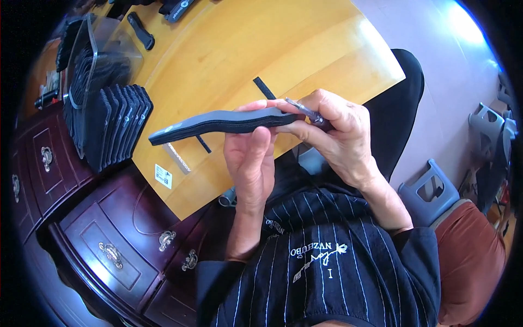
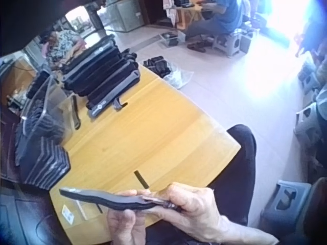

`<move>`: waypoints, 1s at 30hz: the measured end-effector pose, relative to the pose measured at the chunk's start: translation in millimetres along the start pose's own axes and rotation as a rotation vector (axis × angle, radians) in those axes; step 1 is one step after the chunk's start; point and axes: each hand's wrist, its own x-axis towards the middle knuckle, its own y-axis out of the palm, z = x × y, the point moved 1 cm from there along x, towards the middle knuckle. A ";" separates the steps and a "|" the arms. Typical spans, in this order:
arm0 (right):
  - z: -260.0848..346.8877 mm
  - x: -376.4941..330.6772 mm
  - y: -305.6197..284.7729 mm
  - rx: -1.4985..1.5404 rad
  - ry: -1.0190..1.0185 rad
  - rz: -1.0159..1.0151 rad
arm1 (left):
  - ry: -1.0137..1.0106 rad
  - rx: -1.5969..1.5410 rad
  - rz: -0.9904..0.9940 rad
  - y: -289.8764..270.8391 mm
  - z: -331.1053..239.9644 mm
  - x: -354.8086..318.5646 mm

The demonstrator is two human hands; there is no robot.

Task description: Removing excess rubber material from pre-cut holes in storage straps using a small metal poking tool.

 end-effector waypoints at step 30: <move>4.5 -6.6 5.0 0.160 0.382 0.223 | 0.249 0.507 -0.102 -34.1 15.3 10.3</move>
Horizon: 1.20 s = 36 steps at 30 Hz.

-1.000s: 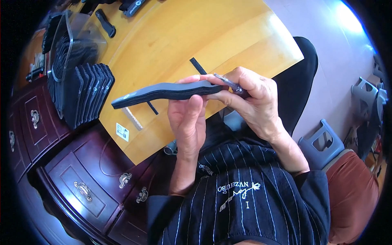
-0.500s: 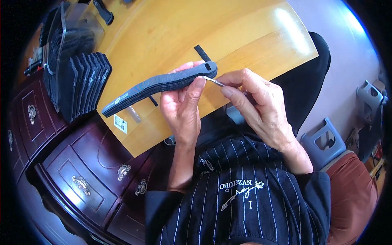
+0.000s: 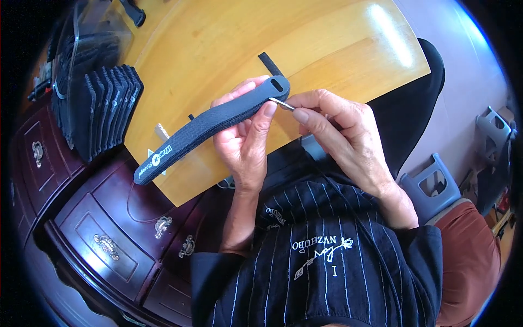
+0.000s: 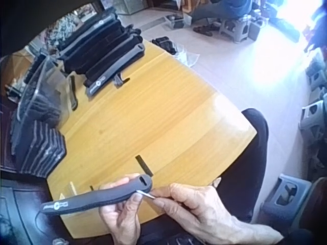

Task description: Removing excess rubber material from pre-cut holes in storage straps using a small metal poking tool.

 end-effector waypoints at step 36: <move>-15.1 -13.0 35.1 0.626 0.226 -0.103 | 0.697 0.690 -0.069 1.4 4.6 -11.7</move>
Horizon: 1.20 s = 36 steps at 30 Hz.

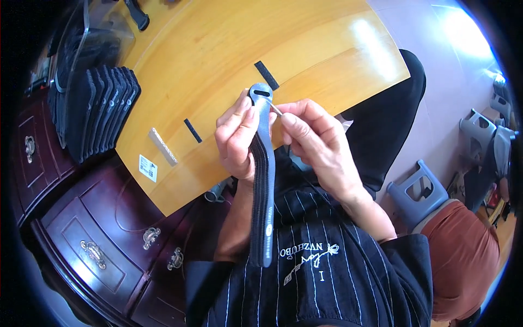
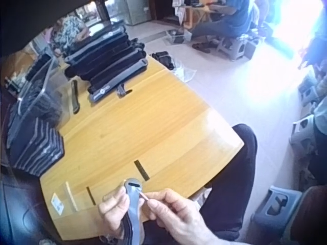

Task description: Removing excess rubber material from pre-cut holes in storage straps using a small metal poking tool.

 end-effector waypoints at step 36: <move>66.4 -14.7 -27.1 -1.033 -0.713 0.120 | -0.998 -1.108 0.381 -13.2 -32.2 28.8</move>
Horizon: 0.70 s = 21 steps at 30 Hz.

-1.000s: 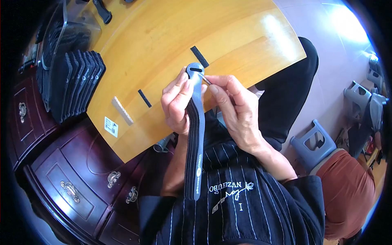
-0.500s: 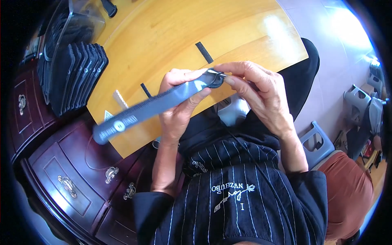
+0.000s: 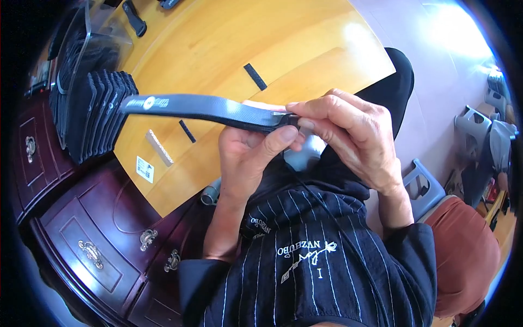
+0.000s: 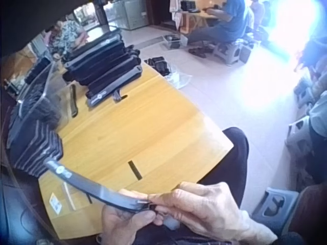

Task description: Removing excess rubber material from pre-cut holes in storage straps using a small metal poking tool.

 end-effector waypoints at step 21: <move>-18.0 35.1 -4.3 -0.124 -0.199 0.042 | -0.164 -0.175 -0.111 4.2 -2.0 -2.0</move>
